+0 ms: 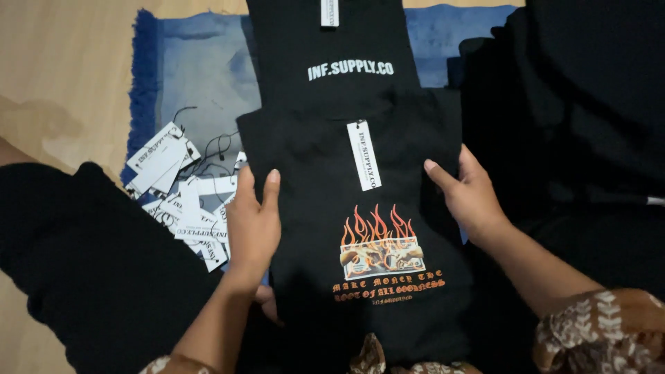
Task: Manually attaching brand tags to folded shirts by threading strings through labels and then stacking the finished items.
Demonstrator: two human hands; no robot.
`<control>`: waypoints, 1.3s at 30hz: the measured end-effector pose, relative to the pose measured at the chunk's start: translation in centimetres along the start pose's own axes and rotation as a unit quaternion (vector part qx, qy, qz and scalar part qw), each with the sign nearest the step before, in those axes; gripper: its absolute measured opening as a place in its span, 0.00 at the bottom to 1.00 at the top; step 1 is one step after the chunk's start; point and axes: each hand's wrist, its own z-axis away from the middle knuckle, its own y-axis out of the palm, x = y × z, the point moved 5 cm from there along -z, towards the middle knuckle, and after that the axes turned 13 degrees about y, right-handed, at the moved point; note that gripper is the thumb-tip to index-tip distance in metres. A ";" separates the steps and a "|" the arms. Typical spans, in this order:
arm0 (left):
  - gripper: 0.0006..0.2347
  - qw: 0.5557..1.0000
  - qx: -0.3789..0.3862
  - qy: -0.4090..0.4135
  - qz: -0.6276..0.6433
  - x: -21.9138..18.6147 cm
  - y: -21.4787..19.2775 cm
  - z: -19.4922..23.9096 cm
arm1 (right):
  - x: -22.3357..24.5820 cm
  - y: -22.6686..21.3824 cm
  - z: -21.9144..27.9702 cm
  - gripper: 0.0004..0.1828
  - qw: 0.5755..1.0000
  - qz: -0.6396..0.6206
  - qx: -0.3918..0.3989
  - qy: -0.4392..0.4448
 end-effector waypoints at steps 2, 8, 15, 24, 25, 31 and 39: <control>0.19 0.999 -0.004 0.020 -0.024 -1.2 -0.4 0.2 | 0.5 -0.3 -0.1 0.26 1.000 0.012 -0.005 -0.024; 0.19 0.991 -0.068 0.105 -0.043 -3.8 -0.8 -4.1 | 4.3 -0.6 -4.2 0.24 0.990 0.032 -0.052 -0.127; 0.23 0.988 -0.090 0.106 -0.061 -4.8 -0.3 -11.3 | 9.9 -1.3 -9.5 0.32 0.989 0.084 -0.089 -0.080; 0.22 0.990 -0.066 0.094 -0.082 -2.7 1.5 -21.0 | 13.4 -0.1 -15.6 0.19 0.986 0.049 -0.040 -0.157; 0.22 0.990 -0.064 0.089 -0.085 -2.4 1.8 -21.4 | 13.6 0.3 -15.1 0.19 0.986 0.050 -0.036 -0.152; 0.25 0.997 0.018 0.049 0.053 -2.9 2.8 -18.3 | 12.3 2.4 -15.6 0.36 0.993 0.077 0.006 -0.090; 0.25 0.988 0.054 0.147 0.013 -2.7 3.5 -18.6 | 13.2 2.5 -16.5 0.37 0.980 0.152 -0.023 -0.127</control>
